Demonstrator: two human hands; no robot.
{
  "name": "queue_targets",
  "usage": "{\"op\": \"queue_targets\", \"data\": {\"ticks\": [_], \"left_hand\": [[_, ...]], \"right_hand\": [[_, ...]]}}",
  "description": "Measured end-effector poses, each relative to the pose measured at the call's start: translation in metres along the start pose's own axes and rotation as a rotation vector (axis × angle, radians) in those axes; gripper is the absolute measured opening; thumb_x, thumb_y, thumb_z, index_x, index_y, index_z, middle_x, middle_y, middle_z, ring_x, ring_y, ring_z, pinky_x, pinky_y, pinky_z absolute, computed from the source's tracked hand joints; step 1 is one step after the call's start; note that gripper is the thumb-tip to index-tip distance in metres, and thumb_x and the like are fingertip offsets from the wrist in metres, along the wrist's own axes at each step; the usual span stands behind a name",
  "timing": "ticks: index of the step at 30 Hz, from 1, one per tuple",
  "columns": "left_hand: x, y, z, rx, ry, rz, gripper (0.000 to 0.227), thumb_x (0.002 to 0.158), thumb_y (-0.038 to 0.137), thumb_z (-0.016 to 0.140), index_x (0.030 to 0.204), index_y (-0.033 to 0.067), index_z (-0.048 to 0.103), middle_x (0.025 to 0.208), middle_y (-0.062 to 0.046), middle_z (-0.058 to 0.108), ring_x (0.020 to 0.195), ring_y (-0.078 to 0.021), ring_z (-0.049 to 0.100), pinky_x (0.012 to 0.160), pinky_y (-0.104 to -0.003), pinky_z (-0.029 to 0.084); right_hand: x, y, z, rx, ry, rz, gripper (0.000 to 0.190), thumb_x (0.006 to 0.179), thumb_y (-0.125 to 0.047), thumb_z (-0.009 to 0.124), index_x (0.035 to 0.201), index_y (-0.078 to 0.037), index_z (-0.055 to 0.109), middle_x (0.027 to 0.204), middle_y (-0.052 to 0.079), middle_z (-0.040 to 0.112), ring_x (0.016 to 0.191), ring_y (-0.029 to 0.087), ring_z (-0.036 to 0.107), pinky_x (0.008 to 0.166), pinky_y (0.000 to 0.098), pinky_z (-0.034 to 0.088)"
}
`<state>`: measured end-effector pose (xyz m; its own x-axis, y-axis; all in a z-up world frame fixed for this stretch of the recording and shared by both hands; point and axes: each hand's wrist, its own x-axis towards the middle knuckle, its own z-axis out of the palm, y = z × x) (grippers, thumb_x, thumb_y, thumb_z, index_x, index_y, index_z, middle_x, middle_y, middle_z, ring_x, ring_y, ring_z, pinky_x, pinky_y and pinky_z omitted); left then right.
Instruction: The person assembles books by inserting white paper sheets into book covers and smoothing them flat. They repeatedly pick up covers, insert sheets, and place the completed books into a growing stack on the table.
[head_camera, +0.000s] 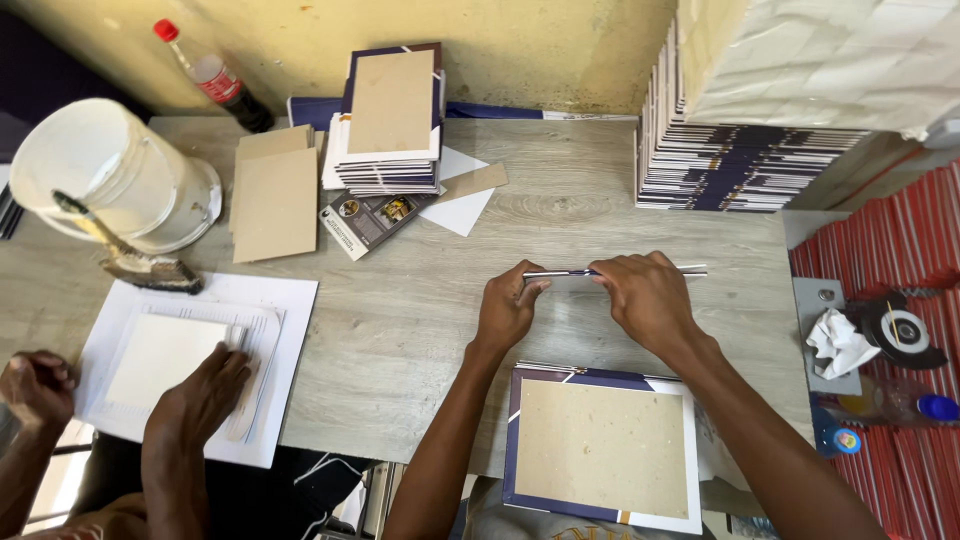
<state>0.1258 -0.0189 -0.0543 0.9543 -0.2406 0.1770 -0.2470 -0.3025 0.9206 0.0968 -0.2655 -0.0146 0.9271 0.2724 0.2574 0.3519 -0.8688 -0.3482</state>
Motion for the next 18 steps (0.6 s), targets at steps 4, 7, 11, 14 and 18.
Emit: {"op": "queue_targets", "data": {"ticks": [4, 7, 11, 14, 18], "left_hand": [[-0.007, -0.003, 0.001, -0.053, -0.002, -0.009, 0.004, 0.102, 0.015, 0.074, 0.100, 0.0122, 0.077, 0.065, -0.012, 0.067, 0.062, -0.0155, 0.054, 0.063, -0.036, 0.050], [-0.007, -0.008, -0.006, -0.168, 0.009, -0.060, 0.005, 0.100, 0.015, 0.077, 0.097, 0.0121, 0.075, 0.062, -0.006, 0.063, 0.063, -0.0118, 0.052, 0.062, -0.033, 0.049], [0.004, -0.034, -0.016, -0.318, -0.024, -0.210, 0.023, 0.093, 0.018, 0.076, 0.113, 0.0067, 0.074, 0.108, -0.005, 0.080, 0.097, -0.0161, 0.073, 0.081, -0.032, 0.057], [0.019, -0.039, -0.001, -0.327, 0.016, -0.333, 0.034, 0.099, 0.006, 0.074, 0.133, 0.0024, 0.070, 0.106, -0.017, 0.078, 0.097, -0.0253, 0.071, 0.091, -0.042, 0.059], [0.028, -0.036, 0.024, -0.081, 0.058, -0.450, 0.043, 0.105, 0.016, 0.069, 0.145, 0.0013, 0.061, 0.133, -0.027, 0.071, 0.132, -0.0445, 0.065, 0.112, -0.054, 0.049]], "right_hand": [[0.000, -0.015, -0.037, -0.015, -0.084, 0.065, 0.023, 0.107, -0.031, 0.063, 0.121, -0.028, 0.080, 0.099, 0.003, 0.083, 0.097, 0.027, 0.079, 0.094, 0.0425, 0.056], [-0.006, 0.000, -0.078, -0.081, -0.180, 0.195, 0.030, 0.105, -0.040, 0.062, 0.126, -0.026, 0.078, 0.108, 0.008, 0.084, 0.104, 0.035, 0.079, 0.097, 0.0499, 0.059], [-0.007, 0.033, -0.095, 0.365, -0.247, 0.602, 0.018, 0.103, -0.024, 0.073, 0.113, -0.012, 0.081, 0.091, 0.001, 0.080, 0.071, 0.016, 0.057, 0.068, 0.0338, 0.040], [-0.019, 0.069, -0.036, 0.694, -0.074, 0.626, 0.031, 0.096, 0.002, 0.070, 0.126, -0.001, 0.078, 0.095, 0.020, 0.074, 0.086, 0.026, 0.067, 0.080, 0.0436, 0.060], [-0.012, 0.094, 0.024, 0.767, -0.025, 0.727, 0.034, 0.098, -0.003, 0.070, 0.132, -0.001, 0.075, 0.099, 0.023, 0.075, 0.083, 0.026, 0.072, 0.079, 0.0408, 0.064]]}}
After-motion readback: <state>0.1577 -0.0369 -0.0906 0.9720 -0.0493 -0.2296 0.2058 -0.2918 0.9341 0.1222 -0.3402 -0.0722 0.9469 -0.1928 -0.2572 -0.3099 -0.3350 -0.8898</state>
